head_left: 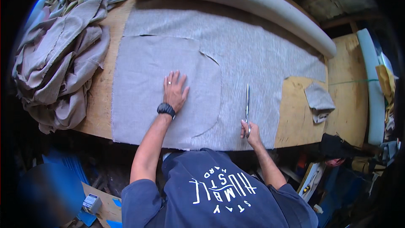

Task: Cutting out patterns from a large piece of beige fabric using industrial scissors.

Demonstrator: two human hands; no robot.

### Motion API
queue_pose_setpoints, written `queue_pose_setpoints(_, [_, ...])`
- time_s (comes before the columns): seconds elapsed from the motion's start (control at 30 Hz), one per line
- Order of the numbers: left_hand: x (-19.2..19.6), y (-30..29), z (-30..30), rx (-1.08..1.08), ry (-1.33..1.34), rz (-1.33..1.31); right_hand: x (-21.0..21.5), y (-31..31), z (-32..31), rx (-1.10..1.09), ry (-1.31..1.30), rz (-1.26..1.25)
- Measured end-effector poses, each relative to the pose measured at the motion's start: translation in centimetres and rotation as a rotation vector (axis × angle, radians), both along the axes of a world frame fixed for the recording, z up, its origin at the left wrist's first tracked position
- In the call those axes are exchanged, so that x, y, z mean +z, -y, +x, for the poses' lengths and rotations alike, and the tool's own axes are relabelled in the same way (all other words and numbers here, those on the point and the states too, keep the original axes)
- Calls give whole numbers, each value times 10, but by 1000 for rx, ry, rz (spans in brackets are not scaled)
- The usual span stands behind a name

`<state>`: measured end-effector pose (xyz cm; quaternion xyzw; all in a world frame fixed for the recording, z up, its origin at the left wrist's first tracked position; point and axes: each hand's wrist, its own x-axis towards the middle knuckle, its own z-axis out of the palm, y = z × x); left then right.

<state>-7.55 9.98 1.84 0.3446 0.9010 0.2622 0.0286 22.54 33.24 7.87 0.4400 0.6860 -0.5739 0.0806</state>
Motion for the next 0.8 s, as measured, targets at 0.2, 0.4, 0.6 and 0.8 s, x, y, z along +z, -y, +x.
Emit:
queue_pose_setpoints(0.2, [13, -1, 141, -344, 78, -29, -32, 16, 80, -124, -9, 11])
queue_pose_setpoints(0.4, [25, 18, 208, -368, 227, 259, -43, -55, 109, -171, 152, 188])
queue_pose_setpoints(0.6, [23, 119, 249, -222, 921, 199, -36, -69, 124, -281, 17, 81])
queue_pose_setpoints(0.8, [-45, 176, 307, 301, 1265, 415, -10, 4, 85, 146, 16, 161])
